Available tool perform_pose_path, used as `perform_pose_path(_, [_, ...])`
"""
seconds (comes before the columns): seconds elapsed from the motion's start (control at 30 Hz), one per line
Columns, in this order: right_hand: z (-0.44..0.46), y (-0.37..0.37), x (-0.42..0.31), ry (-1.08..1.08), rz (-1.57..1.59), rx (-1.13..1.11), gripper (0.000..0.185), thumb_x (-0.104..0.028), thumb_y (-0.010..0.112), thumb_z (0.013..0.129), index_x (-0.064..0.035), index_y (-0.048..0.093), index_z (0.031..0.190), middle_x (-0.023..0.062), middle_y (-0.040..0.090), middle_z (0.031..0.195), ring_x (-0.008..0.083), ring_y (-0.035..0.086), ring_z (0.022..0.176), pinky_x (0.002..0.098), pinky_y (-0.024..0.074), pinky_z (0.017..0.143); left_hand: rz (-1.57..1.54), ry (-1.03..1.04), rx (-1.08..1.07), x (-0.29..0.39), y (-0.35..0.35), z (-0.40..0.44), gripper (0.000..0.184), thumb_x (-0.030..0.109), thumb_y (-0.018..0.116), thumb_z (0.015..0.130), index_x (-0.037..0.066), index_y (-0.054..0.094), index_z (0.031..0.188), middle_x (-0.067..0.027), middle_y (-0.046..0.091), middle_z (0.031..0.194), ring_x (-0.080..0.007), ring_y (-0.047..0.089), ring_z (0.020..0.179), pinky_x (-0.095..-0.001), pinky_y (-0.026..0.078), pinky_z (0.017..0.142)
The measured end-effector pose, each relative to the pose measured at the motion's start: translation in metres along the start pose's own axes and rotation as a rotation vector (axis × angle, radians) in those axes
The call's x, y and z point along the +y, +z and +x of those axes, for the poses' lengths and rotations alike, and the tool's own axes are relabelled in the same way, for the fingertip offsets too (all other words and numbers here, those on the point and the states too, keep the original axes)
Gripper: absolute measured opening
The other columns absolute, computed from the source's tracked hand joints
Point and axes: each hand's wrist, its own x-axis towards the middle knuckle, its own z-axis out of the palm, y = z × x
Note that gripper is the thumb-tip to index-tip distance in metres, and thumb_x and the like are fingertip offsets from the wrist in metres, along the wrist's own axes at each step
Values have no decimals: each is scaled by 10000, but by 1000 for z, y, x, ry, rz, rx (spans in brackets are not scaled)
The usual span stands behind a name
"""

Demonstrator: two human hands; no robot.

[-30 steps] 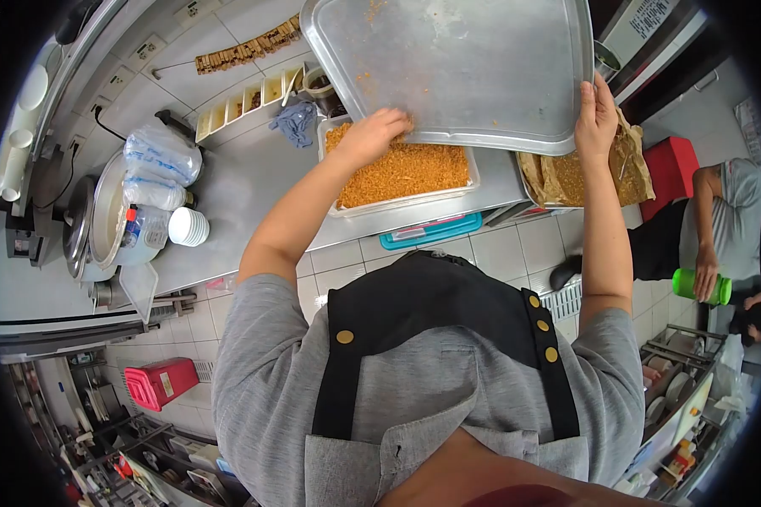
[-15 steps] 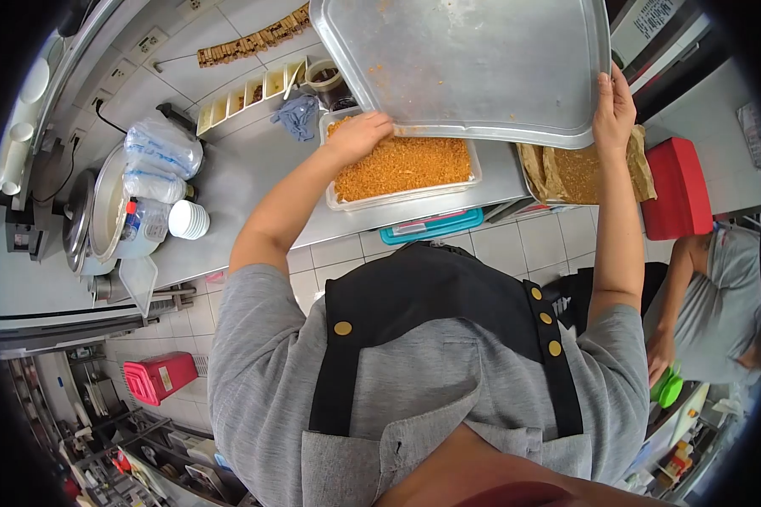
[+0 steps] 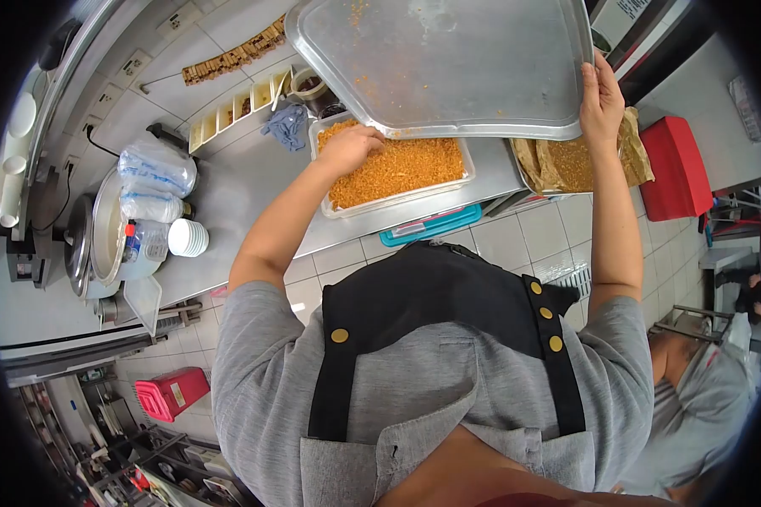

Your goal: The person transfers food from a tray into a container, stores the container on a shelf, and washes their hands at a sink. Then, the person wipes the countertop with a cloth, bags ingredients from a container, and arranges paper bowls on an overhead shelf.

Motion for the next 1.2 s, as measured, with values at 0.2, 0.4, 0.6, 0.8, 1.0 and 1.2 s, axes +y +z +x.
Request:
perform_pose_path(0.2, [-3, 1, -2, -13, -19, -9, 358, -132, 552, 1020, 42, 547, 1333, 61, 659, 1151, 88, 587, 1055, 217, 430, 945, -62, 55, 148, 1, 10, 7, 397, -78, 513, 797, 88, 691, 1111, -63, 644, 1227, -294, 573, 1175, -394, 461, 1026])
perform_pose_path(0.4, [-12, -10, 2, 53, -31, 36, 361, -146, 564, 1015, 34, 556, 1329, 45, 661, 1127, 88, 589, 1019, 219, 444, 913, -91, -79, 152, 7, 6, 7, 417, -106, 531, 751, 90, 701, 1076, -80, 631, 1234, -292, 568, 1174, -395, 460, 1013])
perform_pose_path(0.6, [-79, -35, 23, 237, -150, 146, 353, -160, 583, 1003, 39, 581, 1295, 81, 644, 1197, 136, 584, 1084, 272, 449, 962, -453, -285, 714, 9, 2, -14, 370, -131, 530, 798, 70, 702, 1057, -97, 652, 1064, -283, 620, 1032, -340, 485, 927])
perform_pose_path(0.8, [-161, -63, 37, 494, -1, 315, 349, -162, 547, 1009, 36, 571, 1296, 99, 667, 1155, 147, 597, 1065, 283, 450, 956, -770, -564, 835, -32, 56, -42, 166, 7, 616, 932, -10, 653, 1093, -78, 682, 1034, -150, 641, 919, -264, 513, 851])
perform_pose_path(1.0, [-224, -120, 58, 660, 108, 586, 258, -169, 496, 1020, 29, 605, 1144, 65, 665, 967, 117, 597, 859, 255, 482, 795, -1068, -617, 959, -28, 59, -38, 199, -4, 638, 918, -10, 634, 1117, -38, 658, 999, -98, 612, 861, -236, 503, 788])
perform_pose_path(1.2, [-240, -158, 113, 645, -255, 953, 233, -140, 478, 1013, 37, 593, 1113, 74, 654, 925, 120, 588, 822, 260, 481, 737, -1070, -628, 958, -10, 52, -31, 183, 2, 634, 918, -9, 642, 1100, -32, 660, 982, -95, 606, 858, -231, 495, 794])
